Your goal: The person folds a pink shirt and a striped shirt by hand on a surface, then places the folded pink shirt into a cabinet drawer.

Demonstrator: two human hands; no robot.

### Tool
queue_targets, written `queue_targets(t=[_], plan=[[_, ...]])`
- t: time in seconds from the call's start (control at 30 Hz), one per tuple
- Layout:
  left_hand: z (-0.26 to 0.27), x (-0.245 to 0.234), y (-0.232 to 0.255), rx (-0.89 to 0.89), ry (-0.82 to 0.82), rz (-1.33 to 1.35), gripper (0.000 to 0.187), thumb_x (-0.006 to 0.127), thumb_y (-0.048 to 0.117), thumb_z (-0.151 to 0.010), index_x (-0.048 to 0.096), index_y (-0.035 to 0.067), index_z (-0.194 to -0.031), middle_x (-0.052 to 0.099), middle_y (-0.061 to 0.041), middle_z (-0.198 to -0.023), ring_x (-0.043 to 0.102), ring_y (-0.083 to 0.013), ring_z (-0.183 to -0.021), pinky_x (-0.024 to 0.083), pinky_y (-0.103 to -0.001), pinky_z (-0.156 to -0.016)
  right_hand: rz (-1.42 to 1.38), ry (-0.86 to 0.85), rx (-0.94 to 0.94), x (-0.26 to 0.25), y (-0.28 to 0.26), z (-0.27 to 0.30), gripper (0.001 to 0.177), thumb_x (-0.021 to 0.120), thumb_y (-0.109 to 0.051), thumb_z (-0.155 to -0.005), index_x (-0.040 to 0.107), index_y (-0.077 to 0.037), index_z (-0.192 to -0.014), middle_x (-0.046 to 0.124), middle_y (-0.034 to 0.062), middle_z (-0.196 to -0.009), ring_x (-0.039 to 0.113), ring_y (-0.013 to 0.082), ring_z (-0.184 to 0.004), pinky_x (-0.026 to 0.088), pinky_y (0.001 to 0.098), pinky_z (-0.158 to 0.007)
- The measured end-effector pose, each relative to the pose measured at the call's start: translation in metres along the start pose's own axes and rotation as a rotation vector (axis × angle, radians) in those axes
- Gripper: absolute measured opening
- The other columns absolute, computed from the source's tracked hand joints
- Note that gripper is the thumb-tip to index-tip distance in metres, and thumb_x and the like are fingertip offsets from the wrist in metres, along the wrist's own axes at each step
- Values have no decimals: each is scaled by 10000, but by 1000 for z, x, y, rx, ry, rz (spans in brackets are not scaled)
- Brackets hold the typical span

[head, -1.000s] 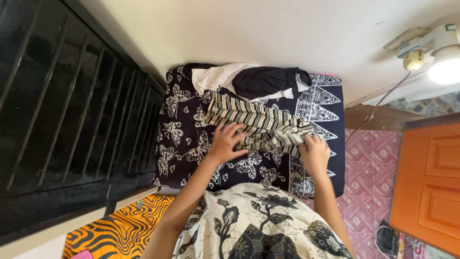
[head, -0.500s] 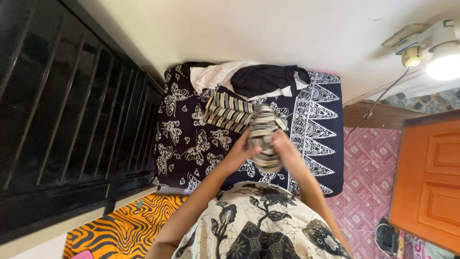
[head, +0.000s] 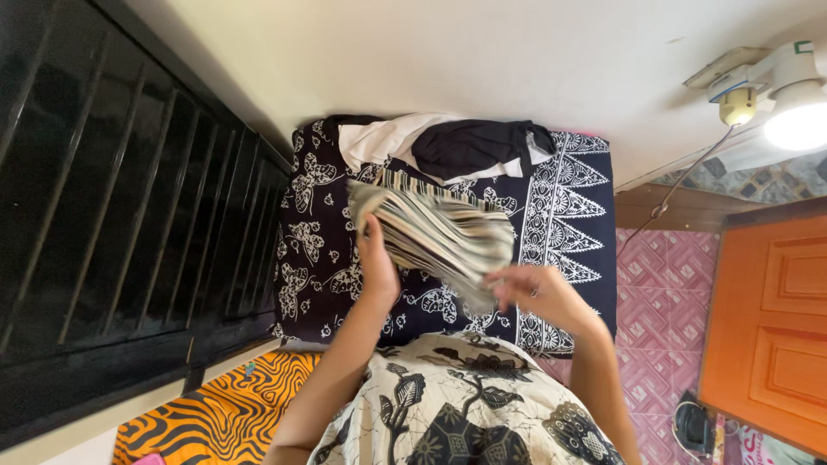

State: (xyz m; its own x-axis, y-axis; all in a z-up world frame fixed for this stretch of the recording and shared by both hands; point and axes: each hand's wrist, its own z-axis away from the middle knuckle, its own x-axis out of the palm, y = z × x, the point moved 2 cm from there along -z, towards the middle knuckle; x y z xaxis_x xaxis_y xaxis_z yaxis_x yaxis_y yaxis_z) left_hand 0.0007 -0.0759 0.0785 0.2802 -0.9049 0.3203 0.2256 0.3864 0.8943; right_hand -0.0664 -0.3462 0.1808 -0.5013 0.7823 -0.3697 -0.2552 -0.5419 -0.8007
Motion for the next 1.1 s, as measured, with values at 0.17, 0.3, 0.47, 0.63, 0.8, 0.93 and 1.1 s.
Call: queue_targets(t=[0.17,0.3,0.47,0.63,0.8,0.93,1.1], plan=[[2,-4,32,-77,-185,226,652,694,434,-940,503,12,-1399,614,-154,-1264,630,-294,-1143,508,-442,-1040,-60,12,-9,9,15,-23,329,686,-178,-951,706,-124,-1275,782,86,-886,680,156,-668,569,278,-612],[21,-2,23,-269,-137,-51,620,765,342,-825,487,113,-1330,670,-92,-1226,682,-241,-1128,532,-390,-1047,-156,495,-499,17,15,-55,548,690,-1,-923,507,-9,-1440,622,145,-1305,656,271,-1041,582,330,-793],[46,20,42,36,-887,-281,460,820,224,-859,663,35,-1248,737,-73,-1165,697,-155,-1069,582,-337,-970,220,506,-553,40,21,-86,620,768,-53,-721,536,-17,-1295,684,182,-1205,674,338,-1123,554,420,-938],[38,6,77,40,-695,-178,489,819,115,-843,656,24,-1296,753,-74,-1153,717,-145,-1054,584,-317,-980,131,-106,31,66,51,-97,245,737,-147,-889,724,-108,-1131,786,120,-1071,766,293,-992,623,390,-937],[15,-34,113,166,-518,-92,545,828,-4,-790,637,-3,-1300,753,-88,-1160,717,-163,-1072,575,-327,-1008,220,401,-823,43,23,-77,167,780,-100,-776,714,-54,-922,641,169,-1197,592,305,-1100,511,403,-872],[9,-45,131,194,-510,81,588,819,-24,-761,610,-31,-1310,746,-119,-1177,722,-197,-1102,576,-347,-1023,-430,251,-473,14,39,-62,104,708,-117,-862,729,-26,-907,713,76,-1008,623,121,-733,490,254,-567],[-1,-51,132,182,-504,220,612,816,34,-778,584,-71,-1334,726,-156,-1205,719,-237,-1118,562,-364,-1027,-696,89,-721,-21,24,-15,193,733,-236,-914,718,-44,-926,645,35,-747,516,74,-625,397,194,-576]])
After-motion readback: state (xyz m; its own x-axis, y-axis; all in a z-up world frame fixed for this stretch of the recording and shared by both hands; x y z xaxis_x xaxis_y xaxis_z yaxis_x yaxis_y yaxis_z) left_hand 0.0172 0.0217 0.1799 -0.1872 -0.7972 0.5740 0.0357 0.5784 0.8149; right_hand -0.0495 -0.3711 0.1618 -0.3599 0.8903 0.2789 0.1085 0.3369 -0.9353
